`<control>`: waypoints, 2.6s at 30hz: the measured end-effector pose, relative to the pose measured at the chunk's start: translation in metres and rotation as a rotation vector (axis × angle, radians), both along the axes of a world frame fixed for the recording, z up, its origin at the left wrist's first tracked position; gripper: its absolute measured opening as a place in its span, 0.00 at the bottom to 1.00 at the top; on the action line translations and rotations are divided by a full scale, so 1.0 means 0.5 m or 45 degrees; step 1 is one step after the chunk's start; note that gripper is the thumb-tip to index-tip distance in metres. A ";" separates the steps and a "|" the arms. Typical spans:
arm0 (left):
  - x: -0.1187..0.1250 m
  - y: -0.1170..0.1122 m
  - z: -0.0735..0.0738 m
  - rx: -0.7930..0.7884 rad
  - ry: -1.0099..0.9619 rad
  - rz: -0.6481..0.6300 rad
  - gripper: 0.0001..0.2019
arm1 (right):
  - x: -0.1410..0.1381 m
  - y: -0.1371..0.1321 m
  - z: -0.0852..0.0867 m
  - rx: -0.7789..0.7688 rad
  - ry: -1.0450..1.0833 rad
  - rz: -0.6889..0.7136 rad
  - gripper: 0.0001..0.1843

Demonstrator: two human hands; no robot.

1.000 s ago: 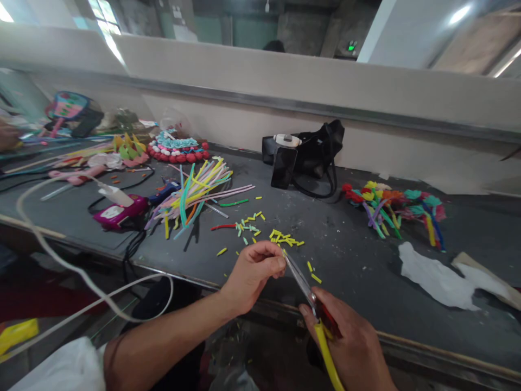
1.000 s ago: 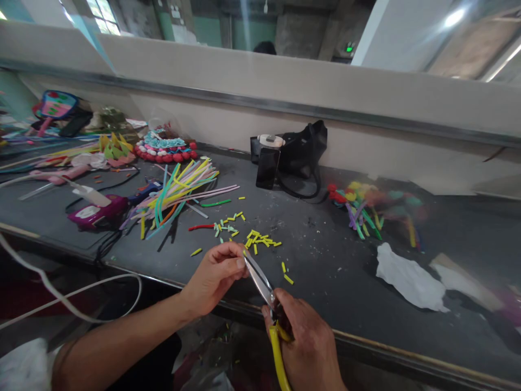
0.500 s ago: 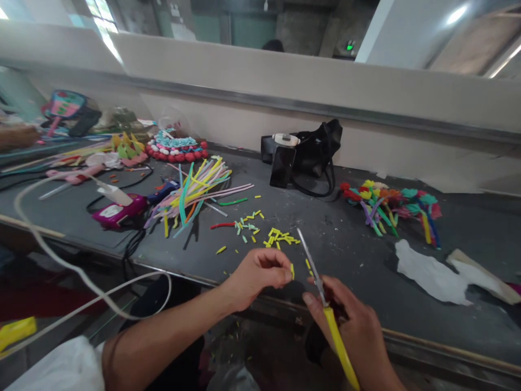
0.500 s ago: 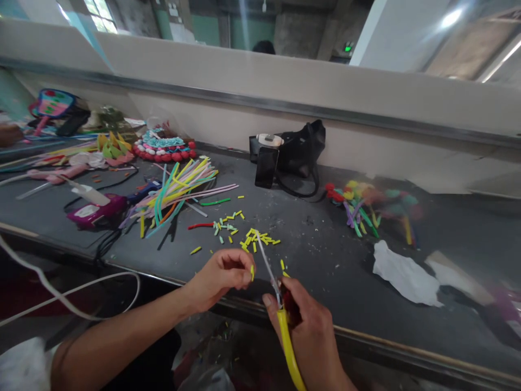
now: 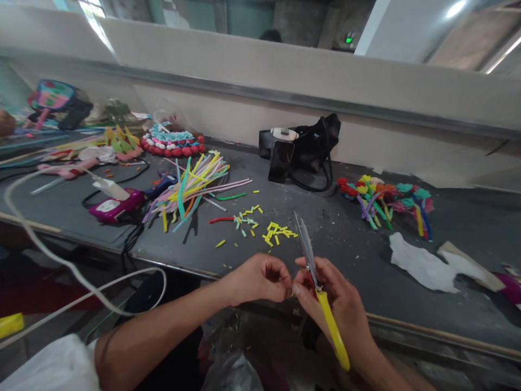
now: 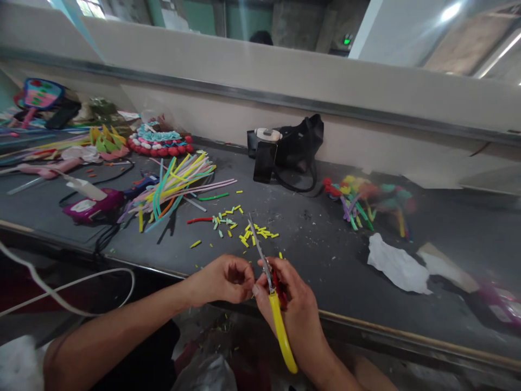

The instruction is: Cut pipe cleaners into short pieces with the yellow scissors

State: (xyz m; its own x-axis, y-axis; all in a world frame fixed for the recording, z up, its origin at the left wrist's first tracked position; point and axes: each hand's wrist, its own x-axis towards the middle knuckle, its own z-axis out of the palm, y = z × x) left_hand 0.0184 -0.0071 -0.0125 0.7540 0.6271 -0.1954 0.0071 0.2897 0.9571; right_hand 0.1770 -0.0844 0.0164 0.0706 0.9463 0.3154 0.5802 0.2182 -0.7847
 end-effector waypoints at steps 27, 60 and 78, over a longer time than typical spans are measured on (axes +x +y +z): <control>0.001 0.007 0.047 -0.201 -0.479 0.575 0.06 | 0.022 -0.031 -0.063 0.132 -0.463 -0.196 0.13; 0.019 0.004 0.024 -0.261 -0.532 0.614 0.05 | 0.041 -0.035 -0.119 0.332 -0.724 -0.134 0.15; -0.006 -0.001 0.025 -0.306 -0.178 0.054 0.08 | 0.030 -0.010 -0.024 0.146 -0.081 -0.084 0.19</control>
